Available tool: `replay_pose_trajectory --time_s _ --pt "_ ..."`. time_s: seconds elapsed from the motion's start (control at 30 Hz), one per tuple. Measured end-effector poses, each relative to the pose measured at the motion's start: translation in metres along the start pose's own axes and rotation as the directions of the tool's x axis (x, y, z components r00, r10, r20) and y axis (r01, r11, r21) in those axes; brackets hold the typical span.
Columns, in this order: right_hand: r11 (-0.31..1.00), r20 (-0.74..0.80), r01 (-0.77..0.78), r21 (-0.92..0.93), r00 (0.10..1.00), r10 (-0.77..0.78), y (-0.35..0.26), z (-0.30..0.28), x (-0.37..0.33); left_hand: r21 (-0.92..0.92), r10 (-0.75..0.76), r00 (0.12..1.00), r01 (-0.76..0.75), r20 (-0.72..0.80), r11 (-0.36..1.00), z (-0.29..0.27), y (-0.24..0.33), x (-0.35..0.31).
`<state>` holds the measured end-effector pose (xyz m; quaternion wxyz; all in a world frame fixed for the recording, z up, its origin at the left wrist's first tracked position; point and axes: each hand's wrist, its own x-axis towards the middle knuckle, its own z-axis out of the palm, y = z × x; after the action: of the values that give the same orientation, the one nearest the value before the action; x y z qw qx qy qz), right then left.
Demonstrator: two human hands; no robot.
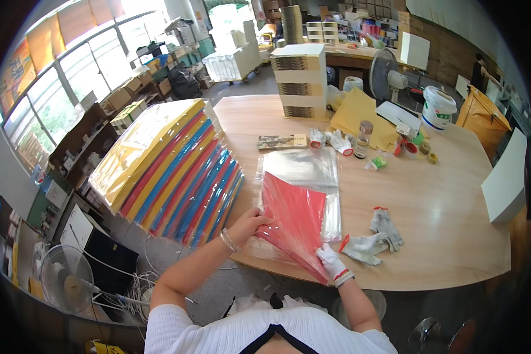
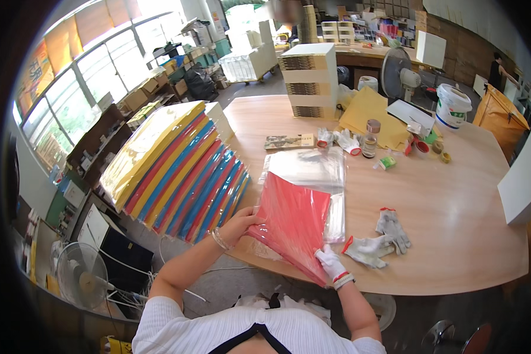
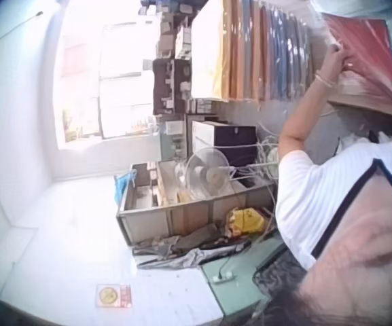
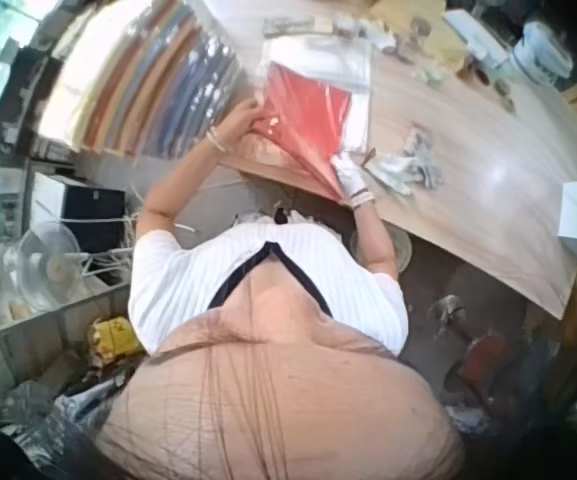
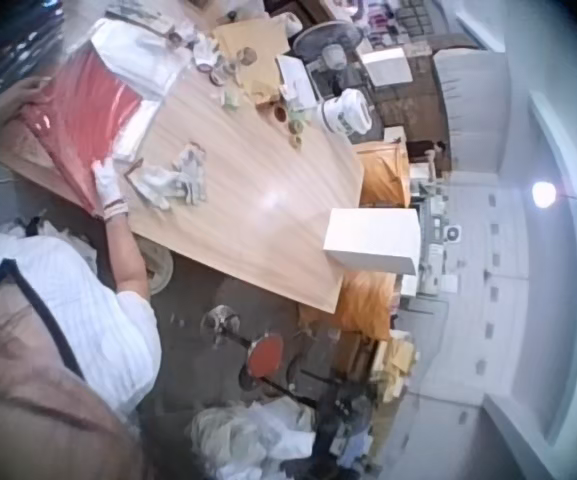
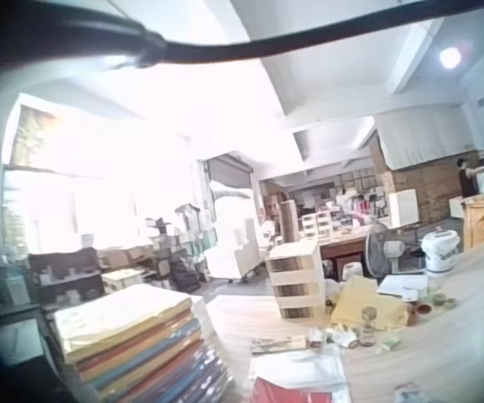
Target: The person places colored paper sheets into plastic bags one by one and stacks them into a pile.
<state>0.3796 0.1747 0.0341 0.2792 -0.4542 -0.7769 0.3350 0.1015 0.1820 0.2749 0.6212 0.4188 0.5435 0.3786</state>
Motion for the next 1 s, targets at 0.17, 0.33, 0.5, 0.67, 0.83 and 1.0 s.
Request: replay_pose_trajectory --time_s 0.17,0.33,0.5,0.67,0.83,1.0 --pt "0.561 -0.256 0.049 0.826 0.920 0.297 -0.099 0.009 0.010 0.252 0.226 0.974 -0.227 0.035 0.941 -0.014 0.015 -0.059" --pt "0.585 -0.276 0.120 0.802 0.943 0.185 -0.183 -0.016 0.056 0.537 0.435 0.890 -0.436 0.137 0.722 -0.056 0.093 -0.160" --pt "0.487 -0.318 0.323 0.812 0.943 -0.096 -0.321 -0.037 0.156 0.369 0.645 0.731 -0.549 -0.222 0.750 -0.158 0.162 -0.227" --pt "0.563 -0.251 0.468 0.681 0.872 -0.421 -0.436 -0.025 0.235 0.395 0.740 0.598 -0.627 -0.308 0.672 -0.342 0.231 -0.222" --pt "0.688 -0.027 0.469 0.553 0.836 -0.548 -0.476 0.015 0.267 0.473 0.516 0.777 -0.325 -0.360 0.819 -0.497 0.182 -0.185" --pt "0.416 -0.449 0.873 -0.255 0.274 -0.851 -0.462 0.014 0.311 0.733 0.852 0.219 -0.436 -0.476 0.522 -0.519 0.137 -0.162"
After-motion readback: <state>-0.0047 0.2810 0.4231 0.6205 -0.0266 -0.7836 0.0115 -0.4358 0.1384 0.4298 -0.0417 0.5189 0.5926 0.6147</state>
